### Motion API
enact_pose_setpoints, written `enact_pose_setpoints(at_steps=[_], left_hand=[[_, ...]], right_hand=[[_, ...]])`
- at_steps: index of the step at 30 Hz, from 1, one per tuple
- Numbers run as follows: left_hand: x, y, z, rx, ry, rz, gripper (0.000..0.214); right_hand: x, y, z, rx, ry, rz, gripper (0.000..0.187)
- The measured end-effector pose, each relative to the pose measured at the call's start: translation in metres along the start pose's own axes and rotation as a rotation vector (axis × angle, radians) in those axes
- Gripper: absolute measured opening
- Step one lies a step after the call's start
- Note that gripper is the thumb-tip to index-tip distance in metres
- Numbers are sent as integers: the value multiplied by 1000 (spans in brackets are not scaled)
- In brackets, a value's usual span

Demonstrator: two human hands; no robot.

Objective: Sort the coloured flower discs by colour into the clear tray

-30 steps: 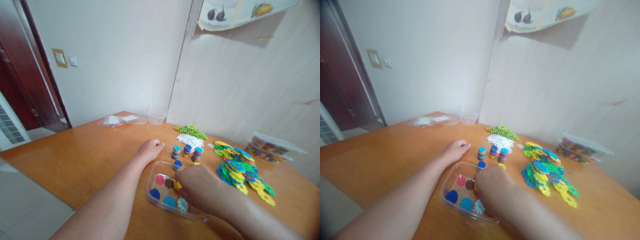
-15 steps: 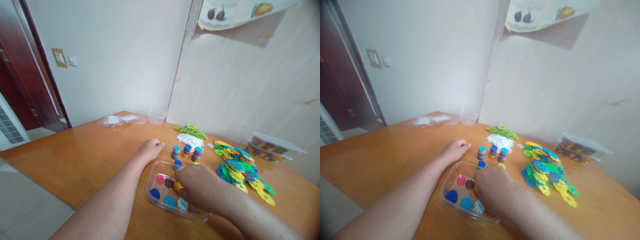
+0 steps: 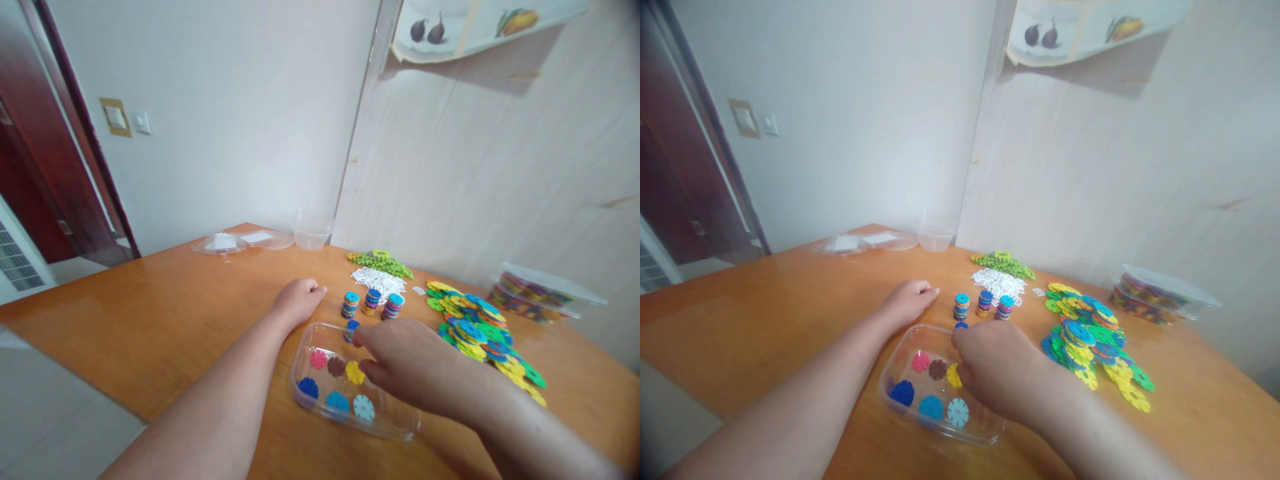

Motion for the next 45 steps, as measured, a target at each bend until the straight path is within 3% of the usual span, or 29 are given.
enact_pose_setpoints(at_steps=[8, 15, 27, 35, 41, 45], left_hand=[[-2, -1, -2, -10, 9, 40, 40], [-1, 0, -2, -9, 3, 59, 42], [3, 3, 1, -15, 4, 73, 45], [4, 4, 1, -18, 2, 65, 44], [3, 3, 0, -24, 4, 69, 44], [1, 3, -1, -25, 19, 78, 44]], right_hand=[[-54, -14, -21, -91, 118, 150, 23], [-87, -2, 2, -25, 125, 209, 32], [-94, 12, 23, 64, 96, 175, 24], [-98, 12, 26, 42, 125, 189, 21], [-99, 3, 2, -122, 223, 184, 24], [-71, -9, -19, -194, 335, 87, 20]])
Point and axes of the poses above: each hand's wrist, its own y-axis towards the middle knuckle, its own z-axis out of the palm, x = y × z, the point moved 6 cm from there along y, towards the middle knuckle, and after that the axes turned 2 degrees about -z, right-handed, at the moved point
